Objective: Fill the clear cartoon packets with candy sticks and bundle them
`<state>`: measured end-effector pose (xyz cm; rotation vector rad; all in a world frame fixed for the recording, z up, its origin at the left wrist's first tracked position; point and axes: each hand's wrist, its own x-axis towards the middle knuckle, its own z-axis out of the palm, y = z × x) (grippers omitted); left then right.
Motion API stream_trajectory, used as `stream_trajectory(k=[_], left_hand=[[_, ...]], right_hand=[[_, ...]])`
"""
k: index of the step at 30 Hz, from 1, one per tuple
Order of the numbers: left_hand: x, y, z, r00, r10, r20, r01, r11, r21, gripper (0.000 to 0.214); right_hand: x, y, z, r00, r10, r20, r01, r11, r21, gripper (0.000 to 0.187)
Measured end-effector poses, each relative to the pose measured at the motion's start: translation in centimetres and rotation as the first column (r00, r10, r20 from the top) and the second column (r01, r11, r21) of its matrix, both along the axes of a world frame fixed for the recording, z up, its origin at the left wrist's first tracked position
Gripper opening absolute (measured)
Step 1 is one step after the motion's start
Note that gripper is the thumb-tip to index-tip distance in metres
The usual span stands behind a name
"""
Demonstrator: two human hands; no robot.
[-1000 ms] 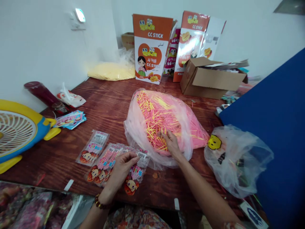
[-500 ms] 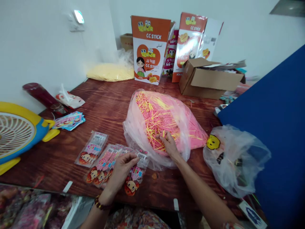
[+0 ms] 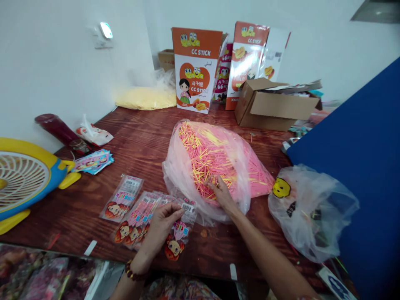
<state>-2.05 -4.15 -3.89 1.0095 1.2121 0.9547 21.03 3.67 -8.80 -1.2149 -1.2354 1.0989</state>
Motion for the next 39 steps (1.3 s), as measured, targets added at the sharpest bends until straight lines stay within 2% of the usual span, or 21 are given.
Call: stream_trajectory(k=[4, 8, 13, 16, 21, 23, 26, 30, 32, 36, 37, 39], left_hand=[[0.0, 0.0, -0.1, 1.0, -0.012, -0.004, 0.012, 1.0, -0.001, 0.027], [-0.2, 0.1, -0.2, 1.0, -0.022, -0.002, 0.022, 1.0, -0.015, 0.027], [-0.1, 0.4, -0.1, 1.0, -0.008, 0.008, 0.008, 1.0, -0.005, 0.027], [-0.1, 0.5, -0.2, 1.0, 0.0, 0.018, 0.0, 1.0, 0.002, 0.027], [0.0, 0.1, -0.2, 1.0, -0.009, 0.004, 0.009, 1.0, -0.009, 0.029], [0.0, 0.0, 0.0, 1.0, -0.004, 0.001, 0.004, 1.0, -0.014, 0.028], [0.0, 0.1, 0.2, 1.0, 0.003, 0.012, -0.003, 1.0, -0.021, 0.028], [0.3, 0.2, 0.2, 0.999, -0.011, 0.036, 0.012, 0.999, -0.041, 0.028], [0.5, 0.2, 0.2, 0.999, -0.014, 0.038, 0.016, 0.999, -0.038, 0.027], [0.6, 0.1, 0.2, 0.999, -0.007, 0.033, 0.008, 0.999, -0.039, 0.027], [0.6, 0.1, 0.3, 0.999, -0.007, 0.033, 0.008, 0.999, -0.043, 0.027], [0.6, 0.3, 0.3, 1.0, 0.001, 0.028, 0.001, 0.999, -0.044, 0.027]], right_hand=[[0.0, 0.2, -0.8, 1.0, 0.006, -0.026, -0.008, 0.997, -0.073, 0.021], [0.0, 0.4, -0.6, 1.0, -0.008, -0.024, 0.007, 1.0, -0.028, 0.02], [-0.1, 0.2, -0.1, 0.996, 0.028, 0.085, -0.028, 1.0, -0.004, 0.017], [-0.1, 0.1, -0.3, 0.998, 0.009, 0.067, -0.011, 1.0, 0.027, 0.014], [-0.1, 0.3, -0.5, 0.995, 0.033, 0.092, -0.033, 0.999, -0.005, 0.017], [0.1, 0.7, -0.2, 0.999, -0.016, 0.044, 0.016, 1.0, 0.001, 0.018], [0.7, 1.3, 0.9, 0.984, -0.12, -0.135, 0.114, 0.992, -0.049, 0.021], [1.0, 1.5, 1.8, 0.939, -0.122, -0.32, 0.076, 0.986, -0.15, 0.026], [0.7, 1.0, 1.5, 0.954, -0.092, -0.284, 0.062, 0.992, -0.113, 0.023], [0.0, 0.2, 0.3, 0.998, -0.013, -0.066, 0.009, 0.998, -0.063, 0.019], [0.0, 0.2, 0.2, 0.998, -0.024, -0.063, 0.019, 0.997, -0.068, 0.02], [0.0, 0.4, 0.8, 0.978, -0.087, -0.191, 0.071, 0.994, -0.088, 0.021]])
